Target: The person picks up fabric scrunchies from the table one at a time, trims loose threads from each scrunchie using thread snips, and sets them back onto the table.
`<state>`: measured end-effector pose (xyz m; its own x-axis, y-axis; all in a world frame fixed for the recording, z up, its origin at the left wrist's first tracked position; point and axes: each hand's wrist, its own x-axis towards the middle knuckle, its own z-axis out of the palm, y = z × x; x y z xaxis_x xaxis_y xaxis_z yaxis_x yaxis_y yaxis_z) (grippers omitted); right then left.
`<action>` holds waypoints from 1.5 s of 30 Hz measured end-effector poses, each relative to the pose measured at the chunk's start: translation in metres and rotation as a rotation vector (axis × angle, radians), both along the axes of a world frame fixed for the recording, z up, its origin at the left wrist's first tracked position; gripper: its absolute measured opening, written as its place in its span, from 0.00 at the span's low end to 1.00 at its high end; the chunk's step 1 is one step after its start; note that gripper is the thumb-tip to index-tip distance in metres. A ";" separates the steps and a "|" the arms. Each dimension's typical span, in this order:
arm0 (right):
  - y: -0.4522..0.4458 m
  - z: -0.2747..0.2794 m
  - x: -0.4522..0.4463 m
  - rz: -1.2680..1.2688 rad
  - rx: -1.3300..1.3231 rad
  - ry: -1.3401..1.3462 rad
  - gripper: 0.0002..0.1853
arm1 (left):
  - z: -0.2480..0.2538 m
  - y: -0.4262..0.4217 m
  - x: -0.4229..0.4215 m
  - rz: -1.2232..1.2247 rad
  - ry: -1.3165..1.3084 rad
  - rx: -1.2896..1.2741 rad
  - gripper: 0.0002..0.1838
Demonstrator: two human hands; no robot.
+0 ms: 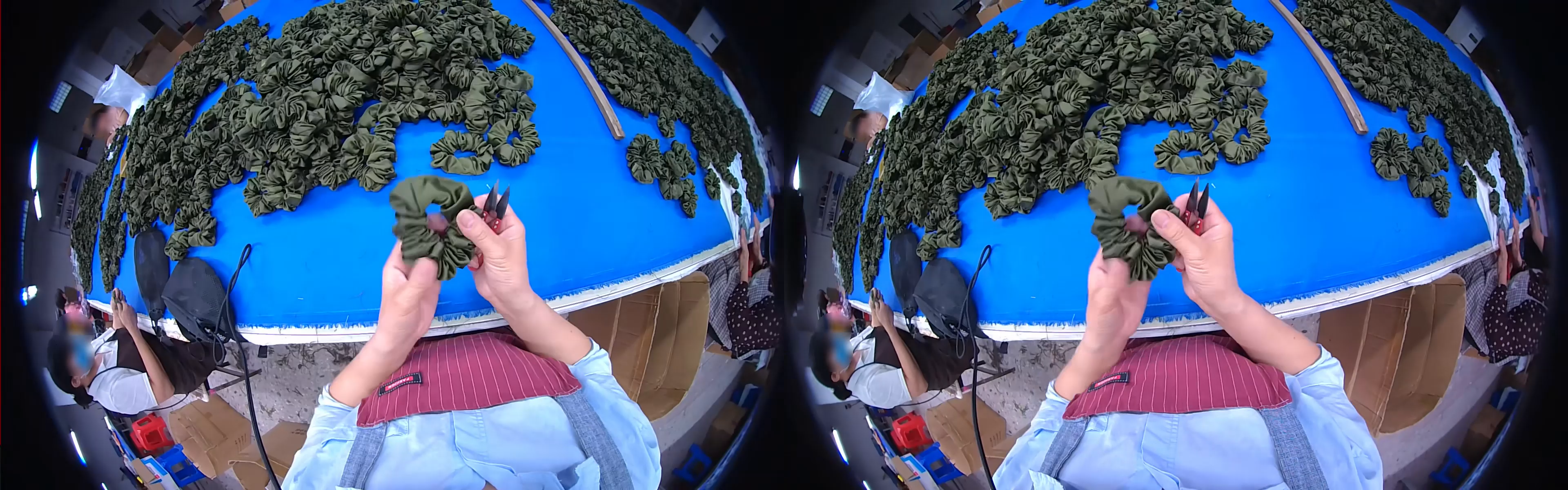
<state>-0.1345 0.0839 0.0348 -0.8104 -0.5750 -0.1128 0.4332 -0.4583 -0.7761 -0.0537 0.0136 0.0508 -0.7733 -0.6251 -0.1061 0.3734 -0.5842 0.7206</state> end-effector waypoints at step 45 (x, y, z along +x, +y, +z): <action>0.224 0.340 -0.019 0.264 0.053 1.851 0.23 | 0.248 -0.084 0.037 0.585 1.033 -1.529 0.17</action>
<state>-0.1531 0.3078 0.3751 0.1879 -0.7153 0.6731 -0.8200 -0.4915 -0.2934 -0.0170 -0.0701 0.2986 0.1370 0.1045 0.9850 0.8076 0.5641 -0.1722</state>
